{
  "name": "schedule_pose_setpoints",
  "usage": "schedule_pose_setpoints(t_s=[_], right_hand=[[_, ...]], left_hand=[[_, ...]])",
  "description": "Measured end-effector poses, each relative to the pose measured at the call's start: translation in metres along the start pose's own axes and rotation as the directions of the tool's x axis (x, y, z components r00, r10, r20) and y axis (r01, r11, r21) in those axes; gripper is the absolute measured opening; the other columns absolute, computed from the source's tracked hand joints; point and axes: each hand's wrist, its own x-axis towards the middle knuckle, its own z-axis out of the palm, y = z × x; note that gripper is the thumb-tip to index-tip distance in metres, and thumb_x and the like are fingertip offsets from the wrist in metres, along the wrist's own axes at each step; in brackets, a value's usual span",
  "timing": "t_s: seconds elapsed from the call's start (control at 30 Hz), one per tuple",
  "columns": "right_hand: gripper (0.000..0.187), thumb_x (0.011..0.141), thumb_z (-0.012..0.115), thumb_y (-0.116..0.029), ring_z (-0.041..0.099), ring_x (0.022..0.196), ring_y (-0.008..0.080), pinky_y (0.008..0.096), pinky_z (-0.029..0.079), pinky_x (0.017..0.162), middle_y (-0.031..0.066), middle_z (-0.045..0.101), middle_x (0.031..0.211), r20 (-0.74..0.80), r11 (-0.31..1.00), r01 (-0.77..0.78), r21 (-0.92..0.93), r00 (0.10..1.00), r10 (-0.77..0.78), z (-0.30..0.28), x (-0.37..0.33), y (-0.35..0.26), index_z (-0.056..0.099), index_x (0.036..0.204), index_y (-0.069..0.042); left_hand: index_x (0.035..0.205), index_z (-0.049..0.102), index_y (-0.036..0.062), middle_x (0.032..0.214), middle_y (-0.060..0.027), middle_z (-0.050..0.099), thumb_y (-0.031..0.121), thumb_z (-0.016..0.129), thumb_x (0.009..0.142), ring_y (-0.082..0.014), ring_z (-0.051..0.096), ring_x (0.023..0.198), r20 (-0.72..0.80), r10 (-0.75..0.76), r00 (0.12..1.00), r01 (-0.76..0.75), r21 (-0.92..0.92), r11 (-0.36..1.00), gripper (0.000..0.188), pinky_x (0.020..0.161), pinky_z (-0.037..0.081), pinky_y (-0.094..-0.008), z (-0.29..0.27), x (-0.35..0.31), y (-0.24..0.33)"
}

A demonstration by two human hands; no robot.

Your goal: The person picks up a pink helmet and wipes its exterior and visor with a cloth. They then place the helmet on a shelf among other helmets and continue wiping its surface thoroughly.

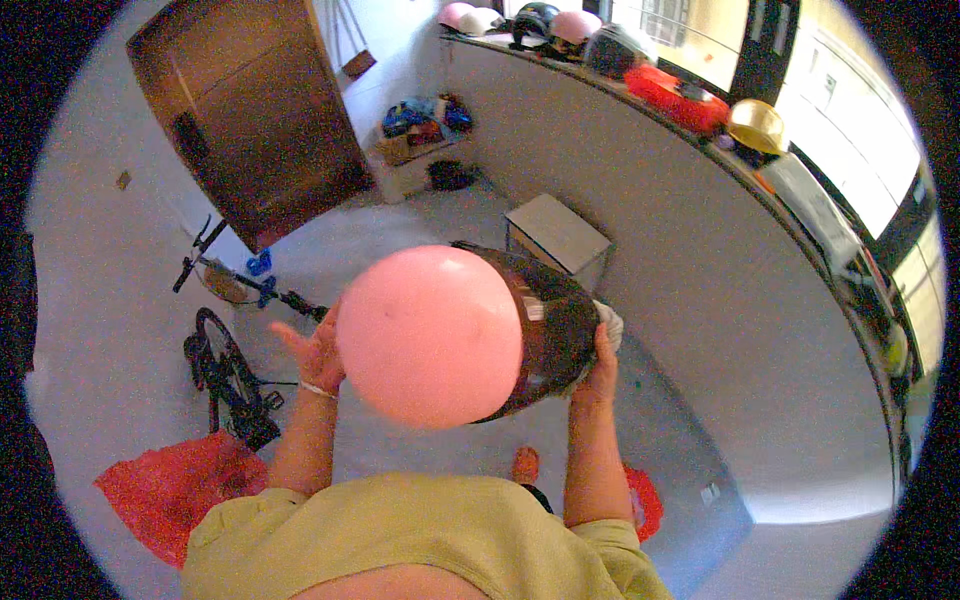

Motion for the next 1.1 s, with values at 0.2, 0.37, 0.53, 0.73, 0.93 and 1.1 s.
schedule_pose_setpoints(t_s=[0.2, 0.37, 0.53, 0.73, 0.93, 1.1], right_hand=[[0.032, 0.094, 0.062, -0.027, 0.062, 0.108, 0.0248, 0.0391, 0.049, 0.096, 0.0082, 0.066, 0.117, 0.061, 0.975, -0.201, -0.098, 0.976, 0.207, 0.008, 0.083, -0.026, 0.060, 0.120, -0.008], [0.035, 0.094, 0.062, -0.025, 0.063, 0.108, 0.0272, 0.0418, 0.050, 0.097, 0.0115, 0.066, 0.119, 0.168, 0.914, -0.307, -0.266, 0.919, 0.358, 0.014, 0.149, -0.037, 0.060, 0.122, -0.004], [0.036, 0.097, 0.058, -0.027, 0.066, 0.102, 0.0279, 0.0411, 0.054, 0.091, 0.0140, 0.067, 0.116, 0.052, 0.806, -0.473, -0.355, 0.851, 0.523, -0.054, 0.212, -0.011, 0.059, 0.123, -0.001], [0.046, 0.094, 0.063, -0.034, 0.066, 0.104, 0.0273, 0.0424, 0.055, 0.084, 0.0155, 0.066, 0.120, -0.123, 0.648, -0.693, -0.316, 0.707, 0.696, -0.067, 0.211, 0.071, 0.061, 0.124, 0.001], [0.071, 0.095, 0.049, -0.062, 0.057, 0.119, 0.0307, 0.0469, 0.048, 0.098, 0.0131, 0.056, 0.136, -0.323, 0.654, -0.664, -0.364, 0.748, 0.579, -0.025, 0.219, 0.168, 0.049, 0.136, -0.004], [0.054, 0.093, 0.055, -0.043, 0.056, 0.118, 0.0345, 0.0482, 0.048, 0.099, 0.0135, 0.059, 0.130, -0.104, 0.664, -0.741, -0.095, 0.671, 0.734, 0.005, 0.178, 0.249, 0.053, 0.133, -0.007]], left_hand=[[0.140, 0.045, -0.0009, 0.135, -0.0136, 0.058, 0.091, 0.021, 0.078, -0.0257, 0.058, 0.121, -0.188, -0.466, 0.864, 0.493, 0.131, 0.860, 0.114, 0.099, 0.047, -0.0453, -0.033, 0.054, 0.021], [0.138, 0.049, 0.0058, 0.133, -0.0083, 0.060, 0.083, 0.032, 0.084, -0.0206, 0.058, 0.119, -0.473, -0.472, 0.744, 0.592, 0.140, 0.793, 0.095, 0.096, 0.050, -0.0433, 0.029, 0.104, -0.035], [0.135, 0.053, 0.0080, 0.131, -0.0074, 0.060, 0.068, 0.055, 0.087, -0.0184, 0.057, 0.119, -0.503, -0.359, 0.786, 0.321, -0.165, 0.933, 0.077, 0.098, 0.049, -0.0422, 0.033, 0.105, -0.111], [0.132, 0.054, 0.0071, 0.131, -0.0090, 0.061, 0.067, 0.063, 0.083, -0.0199, 0.057, 0.119, -0.585, -0.344, 0.734, 0.197, -0.301, 0.933, 0.078, 0.102, 0.046, -0.0425, 0.018, 0.102, -0.105], [0.134, 0.054, 0.0097, 0.137, -0.0078, 0.057, 0.062, 0.063, 0.086, -0.0241, 0.052, 0.126, -0.749, -0.212, 0.628, 0.002, -0.271, 0.963, 0.071, 0.107, 0.041, -0.0457, -0.030, 0.126, -0.024], [0.129, 0.054, 0.0109, 0.126, -0.0047, 0.060, 0.036, 0.076, 0.086, -0.0234, 0.054, 0.120, -0.770, 0.062, 0.635, -0.366, -0.229, 0.902, 0.054, 0.104, 0.045, -0.0421, -0.103, 0.174, 0.060]])
